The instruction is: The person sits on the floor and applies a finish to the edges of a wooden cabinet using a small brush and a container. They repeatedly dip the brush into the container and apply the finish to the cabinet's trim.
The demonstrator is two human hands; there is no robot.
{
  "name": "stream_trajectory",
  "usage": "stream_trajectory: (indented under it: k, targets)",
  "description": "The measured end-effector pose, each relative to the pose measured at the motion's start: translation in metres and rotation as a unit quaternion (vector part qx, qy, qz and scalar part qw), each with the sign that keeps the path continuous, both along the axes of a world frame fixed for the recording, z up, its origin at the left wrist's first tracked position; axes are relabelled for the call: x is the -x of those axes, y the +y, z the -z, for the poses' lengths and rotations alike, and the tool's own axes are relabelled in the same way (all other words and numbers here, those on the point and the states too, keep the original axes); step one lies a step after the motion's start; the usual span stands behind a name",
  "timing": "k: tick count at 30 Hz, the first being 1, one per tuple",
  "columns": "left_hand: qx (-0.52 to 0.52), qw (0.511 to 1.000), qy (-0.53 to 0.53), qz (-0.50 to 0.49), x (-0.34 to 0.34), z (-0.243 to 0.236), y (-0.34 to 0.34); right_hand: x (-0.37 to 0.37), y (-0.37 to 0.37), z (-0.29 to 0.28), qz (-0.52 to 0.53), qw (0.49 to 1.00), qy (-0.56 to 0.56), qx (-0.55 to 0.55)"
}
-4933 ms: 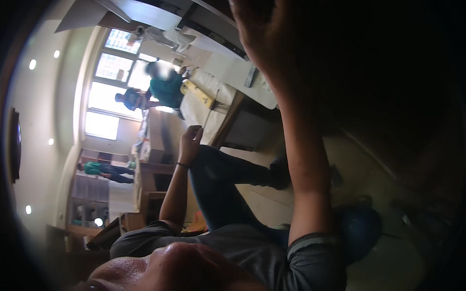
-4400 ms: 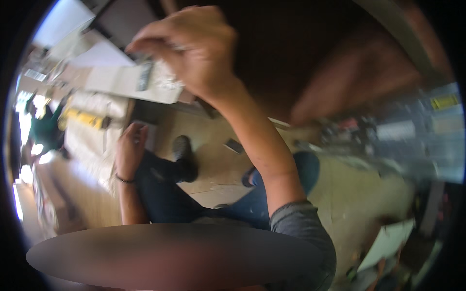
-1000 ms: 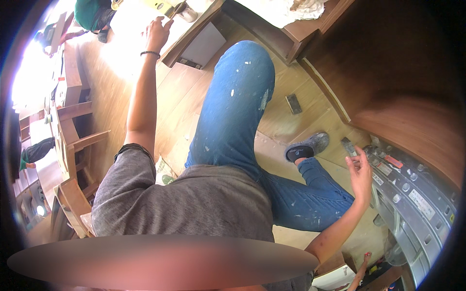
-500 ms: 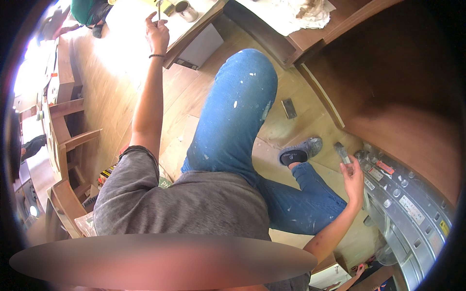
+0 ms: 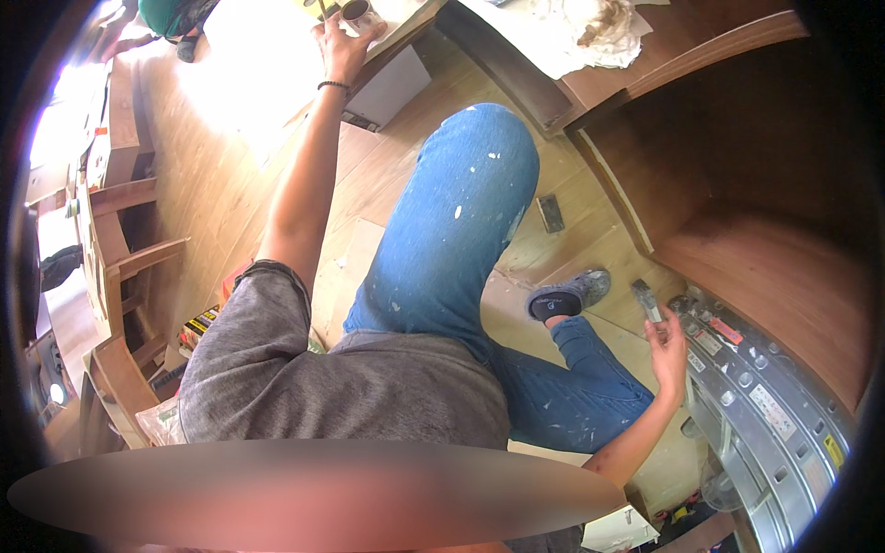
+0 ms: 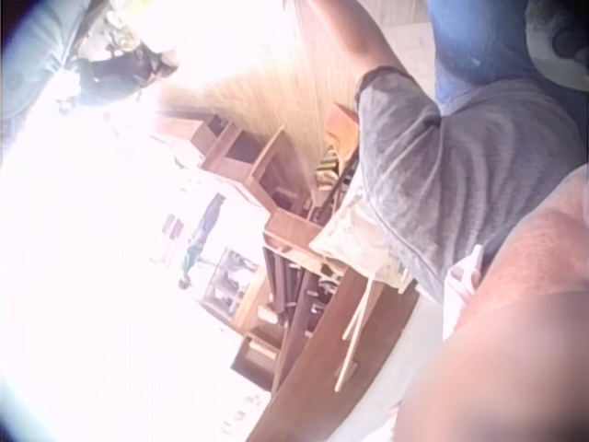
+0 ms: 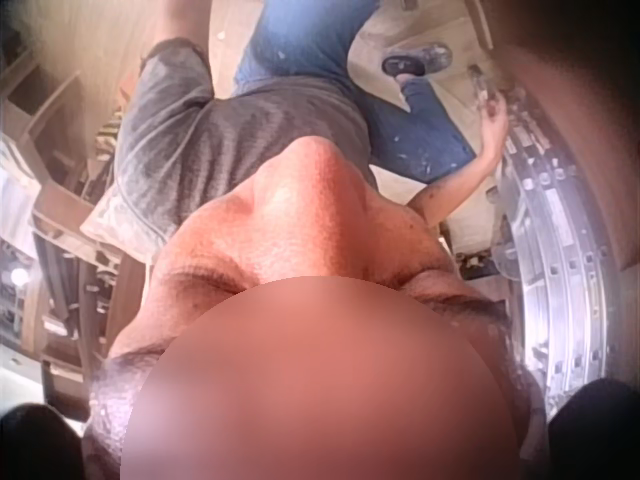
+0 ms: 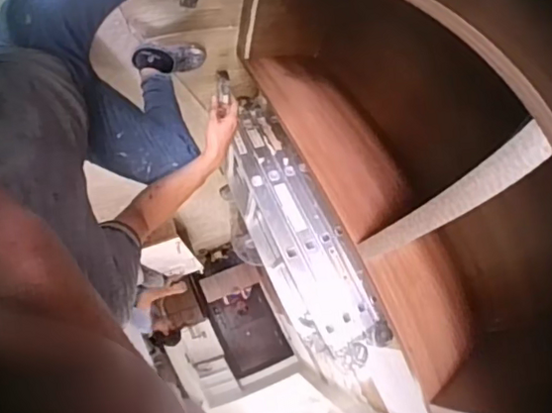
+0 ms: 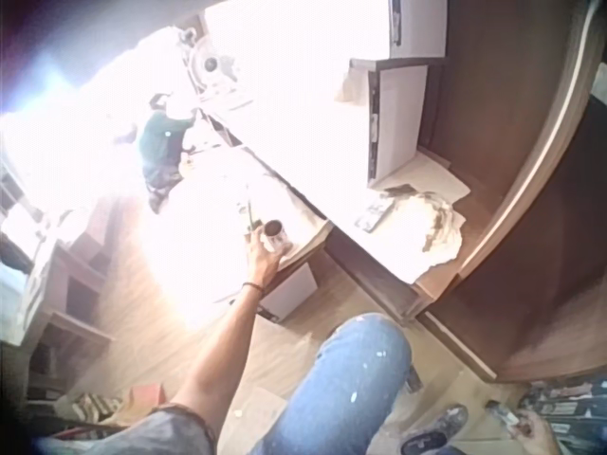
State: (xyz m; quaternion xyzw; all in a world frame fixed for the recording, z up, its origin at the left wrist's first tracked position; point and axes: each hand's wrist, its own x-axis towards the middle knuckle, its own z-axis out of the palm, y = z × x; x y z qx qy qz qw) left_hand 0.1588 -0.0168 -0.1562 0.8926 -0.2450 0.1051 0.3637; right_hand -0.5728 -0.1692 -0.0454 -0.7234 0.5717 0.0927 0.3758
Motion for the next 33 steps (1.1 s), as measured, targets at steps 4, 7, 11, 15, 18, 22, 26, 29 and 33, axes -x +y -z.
stream_trajectory:
  k: [4, 7, 11, 15, 18, 22, 26, 29, 33]
  targets:
    - [0.005, 0.996, 0.075, 0.041, -0.016, 0.006, -0.013, 0.008, 0.005, -0.001, -0.002, 1.000, 0.005, 0.012]
    - [0.020, 1.000, 0.011, 0.021, -0.052, 0.036, 0.005, 0.014, 0.003, 0.016, -0.031, 0.998, -0.015, 0.051]
    - [0.062, 0.997, -0.016, 0.047, -0.025, 0.004, 0.007, -0.016, 0.006, -0.019, -0.012, 0.997, -0.006, 0.072]
    - [0.059, 0.994, -0.042, 0.088, 0.030, -0.078, 0.015, -0.035, 0.015, -0.031, -0.032, 0.972, -0.122, 0.199]
    - [0.096, 0.982, -0.045, 0.158, 0.081, -0.142, 0.023, -0.080, 0.022, -0.046, -0.028, 0.937, -0.238, 0.255]
    - [0.061, 0.970, -0.053, 0.229, 0.172, -0.213, 0.013, -0.144, 0.029, -0.077, -0.092, 0.871, -0.372, 0.306]
    - [0.100, 0.931, -0.025, 0.351, 0.252, -0.230, -0.010, -0.188, 0.037, -0.089, -0.128, 0.823, -0.451, 0.320]
    - [0.133, 0.888, 0.005, 0.440, 0.307, -0.232, -0.019, -0.200, 0.054, -0.102, -0.115, 0.815, -0.459, 0.336]
    - [0.069, 0.867, 0.002, 0.494, 0.370, -0.249, -0.017, -0.190, 0.064, -0.105, -0.098, 0.790, -0.481, 0.368]
